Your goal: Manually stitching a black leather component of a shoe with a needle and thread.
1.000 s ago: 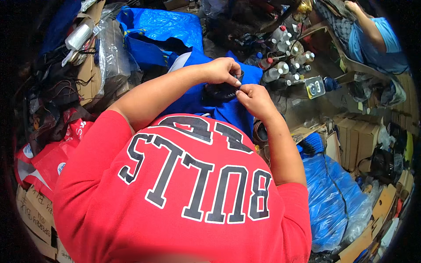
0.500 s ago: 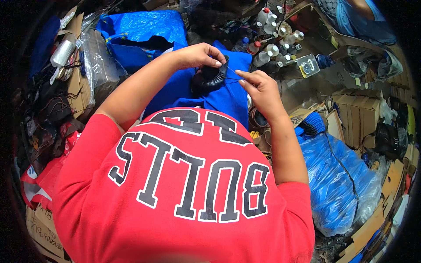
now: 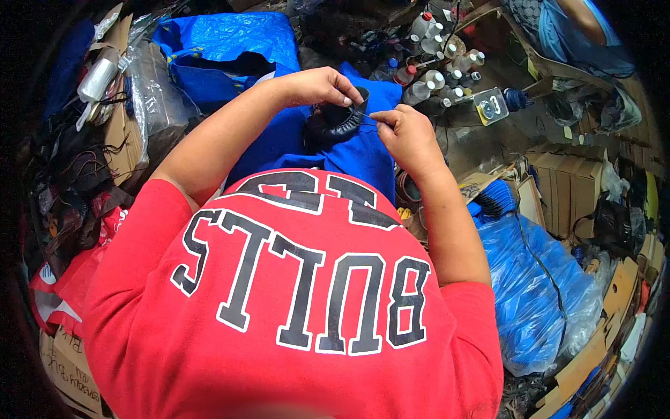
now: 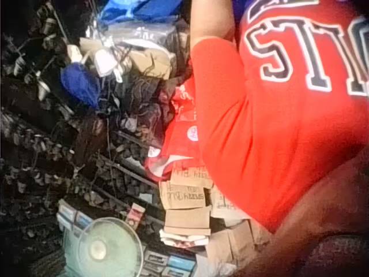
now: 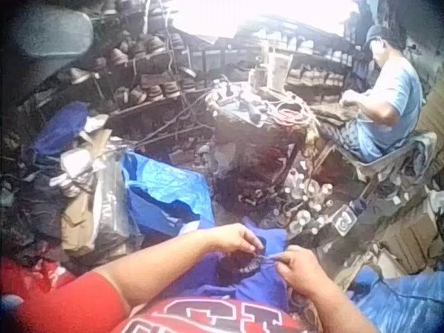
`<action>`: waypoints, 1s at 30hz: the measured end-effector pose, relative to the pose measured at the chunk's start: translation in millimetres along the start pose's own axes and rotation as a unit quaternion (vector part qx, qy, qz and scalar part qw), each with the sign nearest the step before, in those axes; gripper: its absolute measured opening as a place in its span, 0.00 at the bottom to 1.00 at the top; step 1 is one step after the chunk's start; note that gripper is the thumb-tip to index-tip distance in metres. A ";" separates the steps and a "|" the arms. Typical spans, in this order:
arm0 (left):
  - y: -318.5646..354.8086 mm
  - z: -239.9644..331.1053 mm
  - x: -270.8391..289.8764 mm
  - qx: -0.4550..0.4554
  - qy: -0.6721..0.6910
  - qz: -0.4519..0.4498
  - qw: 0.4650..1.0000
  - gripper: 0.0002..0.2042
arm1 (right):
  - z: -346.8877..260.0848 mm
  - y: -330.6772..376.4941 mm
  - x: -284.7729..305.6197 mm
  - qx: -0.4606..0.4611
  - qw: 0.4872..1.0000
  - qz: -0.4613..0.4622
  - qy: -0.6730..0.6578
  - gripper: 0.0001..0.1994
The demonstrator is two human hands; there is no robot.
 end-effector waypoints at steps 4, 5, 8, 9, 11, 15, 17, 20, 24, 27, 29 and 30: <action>-2.7 -2.8 -0.2 0.016 0.013 0.000 1.000 0.13 | -4.8 -2.5 -0.6 -0.005 1.000 0.015 0.006 0.09; -3.6 -3.5 0.5 0.023 0.014 0.003 1.000 0.13 | -4.1 -3.1 -1.9 -0.004 1.000 0.015 0.006 0.09; -10.7 -0.2 -2.1 -0.005 -0.018 -0.013 1.000 0.11 | 4.7 -2.1 -13.3 -0.009 1.000 -0.007 -0.019 0.09; -11.5 -1.3 -1.1 -0.004 -0.018 -0.013 1.000 0.11 | 11.0 -4.3 -18.1 -0.008 0.997 -0.015 -0.073 0.09; -12.9 0.1 -1.8 0.001 -0.040 -0.026 0.999 0.11 | 26.8 -8.6 -28.7 -0.022 0.985 -0.071 -0.159 0.10; -13.5 -0.1 -3.8 0.000 -0.043 -0.056 0.998 0.12 | 43.6 -10.0 -49.2 -0.062 0.940 -0.169 -0.291 0.11; -13.3 -2.7 -6.2 0.022 -0.037 -0.072 0.997 0.12 | 45.8 -13.4 -53.9 -0.051 0.929 -0.168 -0.326 0.11; -11.8 -1.4 -3.3 0.007 -0.045 -0.064 0.997 0.12 | 40.9 -16.0 -57.3 -0.051 0.910 -0.169 -0.376 0.11; -9.7 0.3 1.4 -0.004 -0.068 -0.044 0.997 0.12 | 35.2 -11.7 -61.0 -0.094 0.907 -0.093 -0.400 0.09; 0.8 12.7 10.7 -0.062 -0.144 0.042 0.987 0.12 | 24.5 -6.7 -41.9 -0.029 0.959 -0.008 -0.282 0.11; 14.2 23.7 27.8 -0.105 -0.264 0.186 0.940 0.14 | 9.4 -1.1 -24.9 0.019 0.990 0.020 -0.135 0.15; 21.5 19.4 26.3 -0.105 -0.264 0.185 0.941 0.14 | 5.6 2.1 -25.2 0.017 0.990 0.020 -0.136 0.15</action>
Point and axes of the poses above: each hand's wrist, its own y-axis away from the middle knuckle, its own x-axis out of the back of the hand, z = x × y, the point moved 9 cm from there along -y, towards the middle knuckle, and after that the axes turned 11 degrees about y, right-handed, at the moved point
